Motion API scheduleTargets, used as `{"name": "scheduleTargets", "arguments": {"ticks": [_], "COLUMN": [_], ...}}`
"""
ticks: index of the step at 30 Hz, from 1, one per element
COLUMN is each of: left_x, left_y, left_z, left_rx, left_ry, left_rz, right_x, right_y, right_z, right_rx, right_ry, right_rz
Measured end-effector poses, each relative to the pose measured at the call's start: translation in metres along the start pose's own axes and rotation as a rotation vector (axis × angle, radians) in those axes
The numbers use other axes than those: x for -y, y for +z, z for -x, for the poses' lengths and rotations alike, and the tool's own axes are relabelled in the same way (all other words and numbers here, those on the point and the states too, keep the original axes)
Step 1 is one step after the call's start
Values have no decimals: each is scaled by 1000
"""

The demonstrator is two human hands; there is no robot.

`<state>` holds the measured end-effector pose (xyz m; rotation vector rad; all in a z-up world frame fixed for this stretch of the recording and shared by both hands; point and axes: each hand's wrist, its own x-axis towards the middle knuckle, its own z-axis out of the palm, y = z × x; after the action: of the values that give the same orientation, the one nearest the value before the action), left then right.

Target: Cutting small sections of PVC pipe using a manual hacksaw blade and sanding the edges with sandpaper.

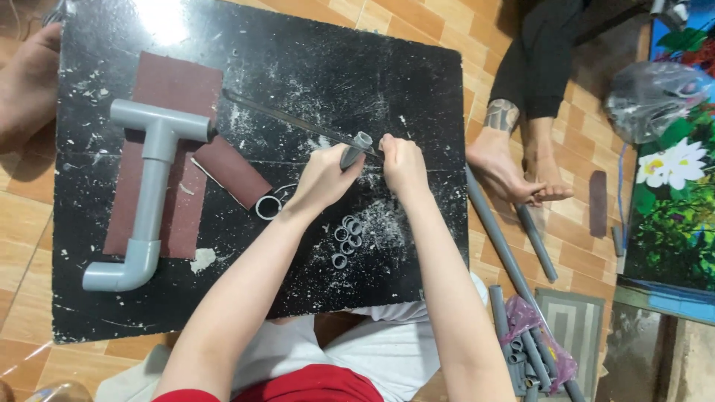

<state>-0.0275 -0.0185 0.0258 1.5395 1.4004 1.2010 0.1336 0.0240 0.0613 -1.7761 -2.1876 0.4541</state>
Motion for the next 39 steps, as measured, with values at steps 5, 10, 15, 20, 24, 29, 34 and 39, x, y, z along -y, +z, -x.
{"name": "scheduleTargets", "arguments": {"ticks": [5,10,15,20,24,29,34,39], "left_x": [18,26,8,-16,-7,10,27,29], "left_y": [11,20,15,4,15,22,38,44], "left_z": [-9,-8,-10,-10,-19,-16,-5,-7], "left_rx": [-24,18,165,366,190,243,87,10], "left_ry": [-84,-125,-164,-160,-15,-192,-39,56], "left_rz": [-25,-199,-235,-50,-64,-174,-341,-494], "right_x": [4,53,-8,-45,-32,-1,7,3], "right_y": [0,-38,-6,6,2,-10,-12,-11], "right_z": [-4,15,9,5,8,20,27,25], "right_rx": [33,113,35,-66,-31,-31,-77,-118], "right_ry": [186,382,214,-90,81,328,340,330], "right_rz": [118,207,-4,-83,-84,-43,9,32]}}
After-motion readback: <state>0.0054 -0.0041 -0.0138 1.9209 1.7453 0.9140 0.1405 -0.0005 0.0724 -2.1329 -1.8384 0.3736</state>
